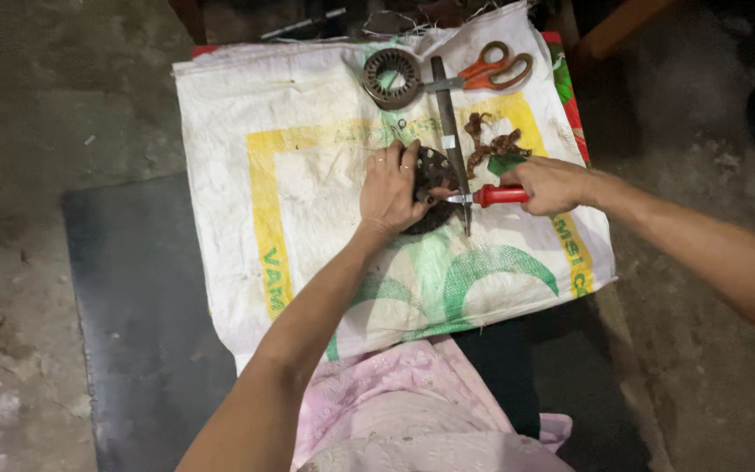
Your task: The person uses red-handled pliers to pull out debris from the slots of a circular metal motor part. They rotate the part to access different areas and continue removing material throughout the clip.
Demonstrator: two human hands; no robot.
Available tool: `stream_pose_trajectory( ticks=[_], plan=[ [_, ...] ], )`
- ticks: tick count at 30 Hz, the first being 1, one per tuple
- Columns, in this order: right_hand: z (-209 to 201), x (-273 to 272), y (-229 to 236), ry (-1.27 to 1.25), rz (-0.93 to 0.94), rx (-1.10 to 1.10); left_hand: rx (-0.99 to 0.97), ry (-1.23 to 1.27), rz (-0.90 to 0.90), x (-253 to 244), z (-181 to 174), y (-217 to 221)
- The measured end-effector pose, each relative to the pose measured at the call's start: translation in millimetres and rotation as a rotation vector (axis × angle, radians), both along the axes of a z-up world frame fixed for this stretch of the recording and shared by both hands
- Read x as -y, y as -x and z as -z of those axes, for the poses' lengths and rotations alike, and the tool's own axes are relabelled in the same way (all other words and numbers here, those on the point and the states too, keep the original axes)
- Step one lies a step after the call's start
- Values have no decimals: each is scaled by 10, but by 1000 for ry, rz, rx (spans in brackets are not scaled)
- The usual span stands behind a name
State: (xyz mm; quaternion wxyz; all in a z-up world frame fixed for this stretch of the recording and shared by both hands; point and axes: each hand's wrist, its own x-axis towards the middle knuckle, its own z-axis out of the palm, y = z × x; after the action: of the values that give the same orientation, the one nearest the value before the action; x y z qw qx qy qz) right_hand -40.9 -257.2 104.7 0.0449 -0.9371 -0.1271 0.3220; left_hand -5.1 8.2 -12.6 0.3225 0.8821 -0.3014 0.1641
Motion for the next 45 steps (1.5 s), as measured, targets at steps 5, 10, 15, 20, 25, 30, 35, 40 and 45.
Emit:
stream_pose_trajectory(
  ticks=[5, 10, 15, 20, 25, 30, 35, 40, 45],
  plan=[
    [74, 80, -287, 86, -94, -112, -24, 41, -34, -32, 23, 36],
    [28, 51, -171, 62, -10, -66, 1, 2, -53, -3, -72, 12],
    [6, -25, 272, 22, -10, 190, 10, -24, -23, 3, -46, -41],
    [-158, -257, 350, 98, -124, 290, -41, 112, -49, -25, 28, -58],
    [-309, -432, 516, 190, -129, 423, -73, 157, -73, -18, 51, -88],
    [-368, -436, 659, 360, -255, 684, -31, 159, -87, -18, 43, -83],
    [-325, -417, 686, 445, -356, 750, -61, 166, -94, -10, -4, -90],
    [-200, -413, 732, 483, -368, 751, -126, 110, -94, -11, 17, -77],
    [-158, -440, 715, 480, -400, 814, -85, 95, -97, -9, 26, -99]
  ],
)
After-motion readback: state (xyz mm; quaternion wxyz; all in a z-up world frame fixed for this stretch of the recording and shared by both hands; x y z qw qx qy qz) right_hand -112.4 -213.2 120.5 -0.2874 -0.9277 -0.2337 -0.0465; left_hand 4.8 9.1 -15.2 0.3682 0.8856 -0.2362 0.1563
